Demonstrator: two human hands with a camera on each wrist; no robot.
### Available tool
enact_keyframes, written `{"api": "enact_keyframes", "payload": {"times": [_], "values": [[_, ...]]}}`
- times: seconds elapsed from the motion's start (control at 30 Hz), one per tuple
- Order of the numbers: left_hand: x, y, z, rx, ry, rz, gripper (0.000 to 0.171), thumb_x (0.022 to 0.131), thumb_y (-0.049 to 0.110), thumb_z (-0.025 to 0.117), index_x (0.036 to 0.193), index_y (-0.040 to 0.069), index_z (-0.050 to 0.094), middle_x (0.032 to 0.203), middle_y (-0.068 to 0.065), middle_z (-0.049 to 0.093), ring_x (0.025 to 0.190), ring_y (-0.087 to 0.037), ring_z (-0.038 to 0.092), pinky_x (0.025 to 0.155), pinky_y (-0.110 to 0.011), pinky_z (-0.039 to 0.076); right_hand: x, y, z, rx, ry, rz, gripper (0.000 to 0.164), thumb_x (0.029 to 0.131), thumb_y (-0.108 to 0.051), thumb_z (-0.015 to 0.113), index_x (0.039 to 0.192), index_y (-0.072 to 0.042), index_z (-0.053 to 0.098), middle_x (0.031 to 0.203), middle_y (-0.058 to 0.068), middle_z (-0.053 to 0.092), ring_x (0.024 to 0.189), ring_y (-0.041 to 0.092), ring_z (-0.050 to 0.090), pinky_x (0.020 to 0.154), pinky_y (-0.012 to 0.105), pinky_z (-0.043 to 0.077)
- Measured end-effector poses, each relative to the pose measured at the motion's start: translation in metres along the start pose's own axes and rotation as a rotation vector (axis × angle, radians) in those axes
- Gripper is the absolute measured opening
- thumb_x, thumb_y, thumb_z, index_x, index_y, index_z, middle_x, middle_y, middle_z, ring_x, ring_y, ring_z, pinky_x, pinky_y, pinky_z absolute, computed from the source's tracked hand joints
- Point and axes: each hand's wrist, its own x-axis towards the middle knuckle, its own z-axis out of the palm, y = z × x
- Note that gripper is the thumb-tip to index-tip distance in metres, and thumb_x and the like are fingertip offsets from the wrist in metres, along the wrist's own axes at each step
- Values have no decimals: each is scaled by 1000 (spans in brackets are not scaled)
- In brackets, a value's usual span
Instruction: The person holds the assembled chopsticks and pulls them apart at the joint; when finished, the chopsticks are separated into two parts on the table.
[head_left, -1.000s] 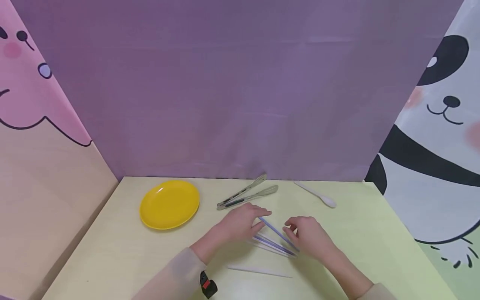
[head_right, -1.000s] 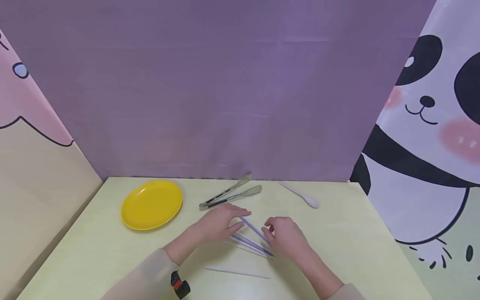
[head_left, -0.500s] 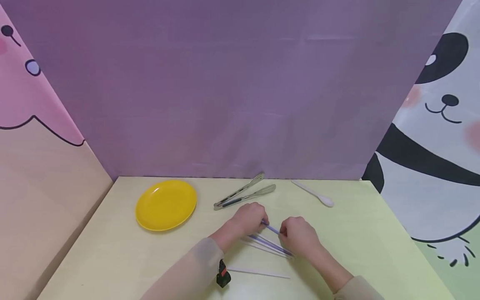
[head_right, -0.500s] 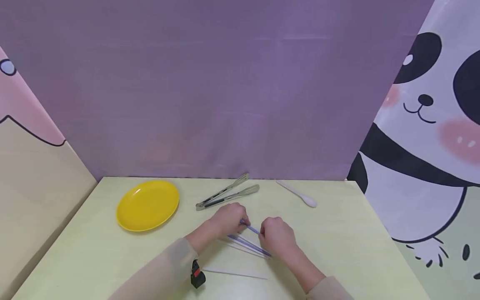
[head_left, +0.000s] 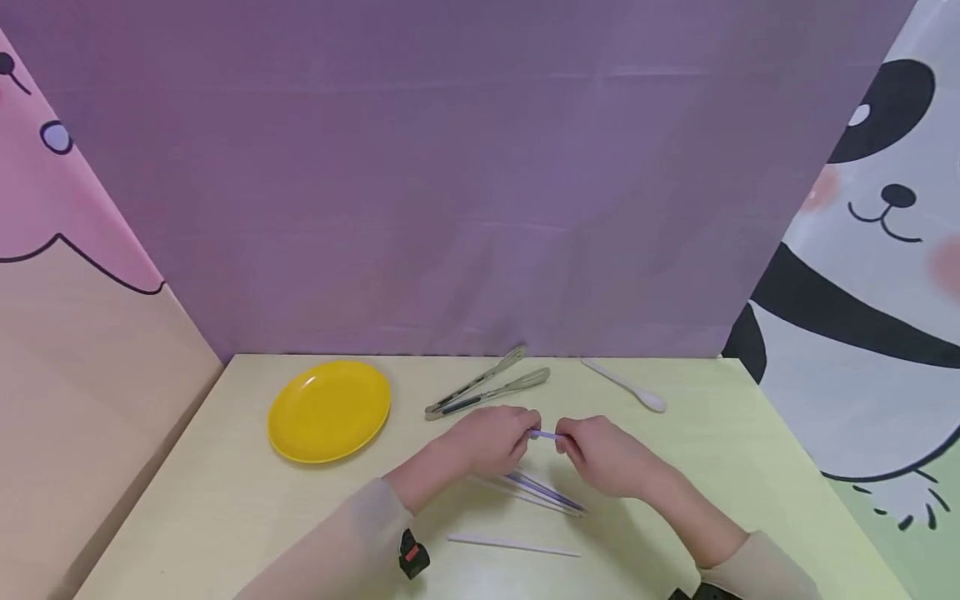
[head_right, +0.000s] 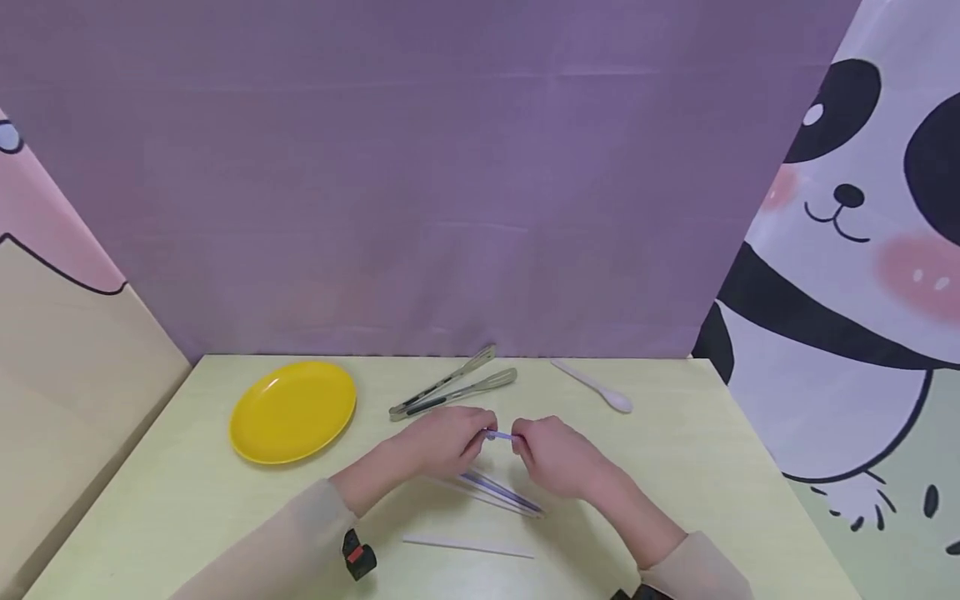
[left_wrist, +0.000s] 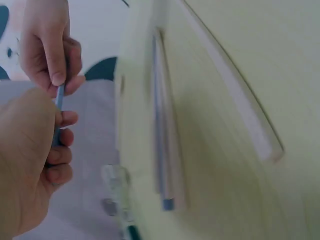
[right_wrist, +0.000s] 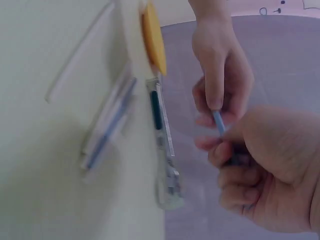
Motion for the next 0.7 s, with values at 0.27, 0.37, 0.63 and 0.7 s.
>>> {"api": "enact_keyframes", "payload": {"times": [0.27,0.37,0.63,0.7], "values": [[-51,20,-43,252,235,139,17,108,28,62,97,19,69,74,10,58,57,-2,42,50,-15,25,0,-38,-24,-91,-22,-170,25,107,-13,59,83,-20,56,62,-17,33,56,-5,28,56,16,31],[-65,25,-52,315,310,142,21,106,30,66,88,20,65,65,10,50,50,-2,35,47,-16,15,3,-48,-23,-90,19,-224,32,107,-13,60,78,-20,49,62,-17,25,55,-6,21,55,15,22],[-86,35,-53,272,218,5,37,109,35,60,78,18,49,58,12,23,47,-5,18,48,-20,8,6,-56,-15,-12,3,-296,35,107,-14,62,75,-19,49,63,-18,24,57,-10,18,55,11,20],[-90,38,-52,312,217,2,37,109,37,60,78,19,48,58,12,21,47,-6,16,48,-20,7,5,-57,-14,3,-9,-314,34,107,-14,62,76,-19,49,63,-18,24,58,-10,18,55,10,19]]}}
